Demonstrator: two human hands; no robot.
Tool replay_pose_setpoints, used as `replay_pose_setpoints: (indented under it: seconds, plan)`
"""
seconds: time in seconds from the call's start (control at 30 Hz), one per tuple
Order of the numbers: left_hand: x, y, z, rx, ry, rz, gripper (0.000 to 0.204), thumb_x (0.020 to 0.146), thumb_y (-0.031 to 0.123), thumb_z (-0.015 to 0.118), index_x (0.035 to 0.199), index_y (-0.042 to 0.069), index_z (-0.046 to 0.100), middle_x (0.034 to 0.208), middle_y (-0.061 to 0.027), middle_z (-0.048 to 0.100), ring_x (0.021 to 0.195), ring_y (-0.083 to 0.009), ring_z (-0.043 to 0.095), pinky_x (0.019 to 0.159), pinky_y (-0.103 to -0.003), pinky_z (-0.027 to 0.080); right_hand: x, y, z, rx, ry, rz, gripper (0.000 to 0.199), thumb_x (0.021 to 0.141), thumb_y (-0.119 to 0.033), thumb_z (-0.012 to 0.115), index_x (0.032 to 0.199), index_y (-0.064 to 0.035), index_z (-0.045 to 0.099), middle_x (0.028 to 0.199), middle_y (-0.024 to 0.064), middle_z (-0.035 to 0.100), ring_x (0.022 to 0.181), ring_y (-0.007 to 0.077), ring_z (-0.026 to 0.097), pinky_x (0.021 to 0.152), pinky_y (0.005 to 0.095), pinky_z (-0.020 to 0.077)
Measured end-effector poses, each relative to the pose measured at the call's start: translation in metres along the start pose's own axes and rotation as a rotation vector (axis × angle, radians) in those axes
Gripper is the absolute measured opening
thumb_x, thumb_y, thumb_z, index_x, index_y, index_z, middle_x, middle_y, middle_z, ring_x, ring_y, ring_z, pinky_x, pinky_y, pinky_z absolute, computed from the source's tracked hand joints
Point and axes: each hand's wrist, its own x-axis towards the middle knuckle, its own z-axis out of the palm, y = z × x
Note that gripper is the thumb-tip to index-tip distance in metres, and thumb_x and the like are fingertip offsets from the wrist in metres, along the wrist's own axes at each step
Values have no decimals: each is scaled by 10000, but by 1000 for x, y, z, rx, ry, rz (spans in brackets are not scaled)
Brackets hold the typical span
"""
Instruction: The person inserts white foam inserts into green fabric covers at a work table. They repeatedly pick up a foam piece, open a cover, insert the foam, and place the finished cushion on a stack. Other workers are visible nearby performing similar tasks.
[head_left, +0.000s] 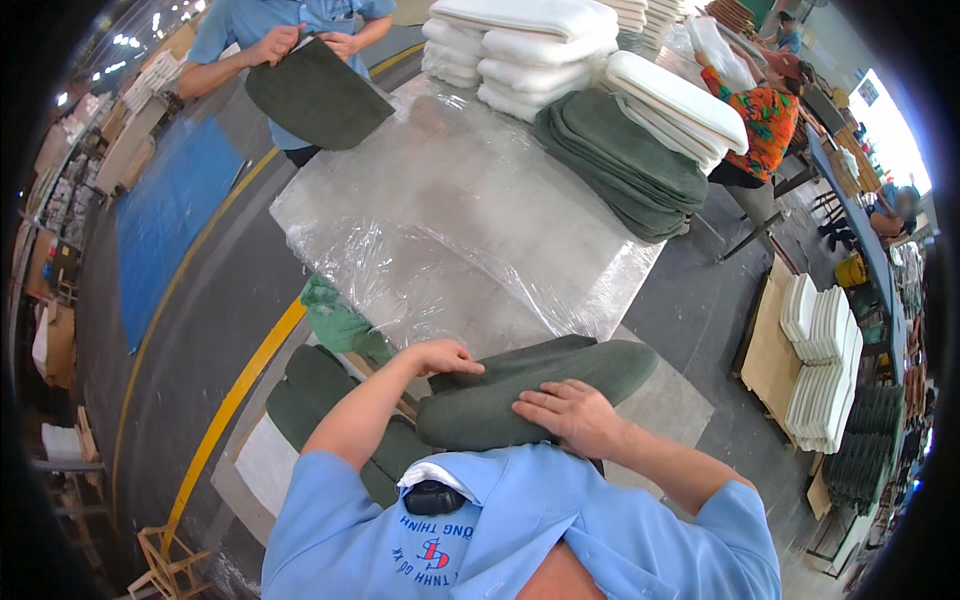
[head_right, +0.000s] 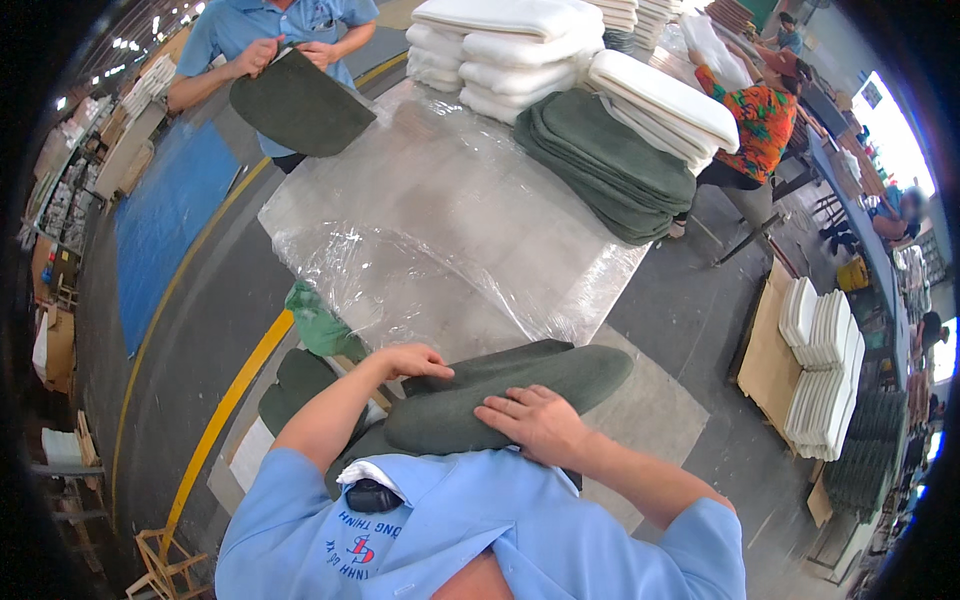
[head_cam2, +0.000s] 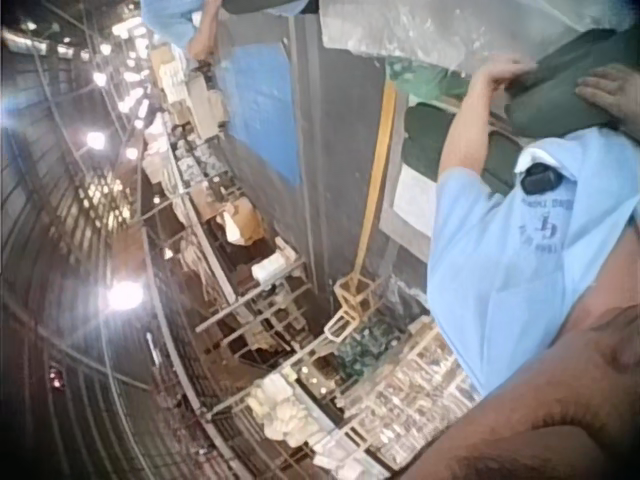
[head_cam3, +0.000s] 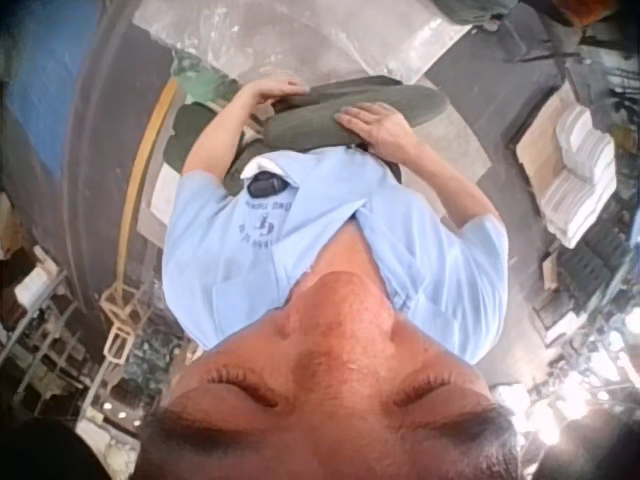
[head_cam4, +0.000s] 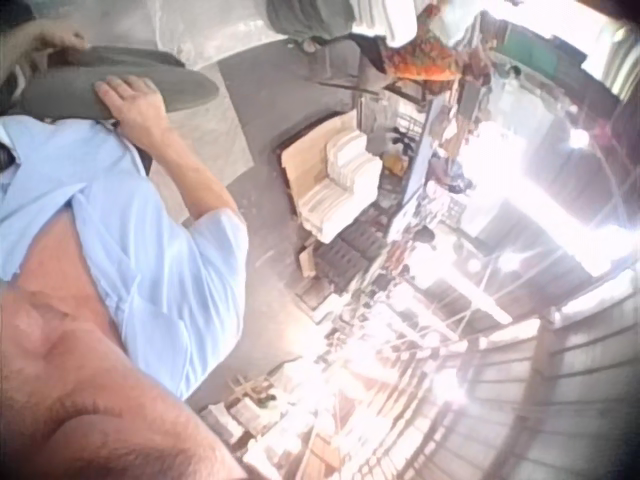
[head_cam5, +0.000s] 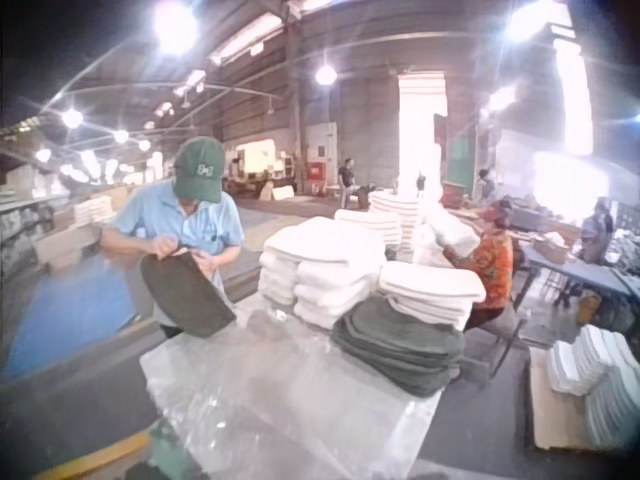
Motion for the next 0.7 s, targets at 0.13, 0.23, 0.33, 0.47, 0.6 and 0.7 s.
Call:
replay_pose_setpoints:
  seconds: [0.13,0.23,0.33,0.47,0.6,0.7]
  plan:
    - [17,18,29,146,62,17,516,923,466,747,1188,23,735,1059,-146,756,992,-259,701,857,-408,530,4,17,-7,429,-187,125,710,806,-179,788,1477,-118,565,1430,112,639,1276,326,627,1045,437,513]
    - [19,18,49,212,366,69,439,935,402,727,1174,32,725,1036,-193,752,980,-325,715,848,-440,532,28,74,-27,854,-338,501,668,874,-255,777,1493,-118,565,1395,153,652,1270,341,630,1057,448,506]
    - [18,21,66,251,618,246,284,987,307,656,1079,42,698,1007,-243,716,985,-435,677,817,-492,518,37,139,3,289,-123,545,580,893,-292,775,1433,-135,634,1201,146,733,1135,296,696,1003,408,542]
    - [11,26,72,287,726,303,291,1037,342,572,1010,57,627,928,-244,695,940,-477,655,766,-569,494,56,181,40,303,-515,625,471,917,-282,746,1361,-138,685,999,124,761,855,291,744,797,425,598]
    - [11,16,77,371,816,252,283,1064,371,527,1026,98,588,859,-242,690,874,-501,653,723,-605,486,79,173,49,427,-590,901,362,954,-263,695,1288,-126,720,947,129,767,733,290,746,687,446,595]
    - [20,18,83,411,842,191,233,1060,337,546,1022,114,599,828,-225,683,832,-505,648,700,-586,481,52,169,86,274,-174,812,267,1000,-293,637,1164,-104,728,922,170,750,856,366,731,763,481,573]
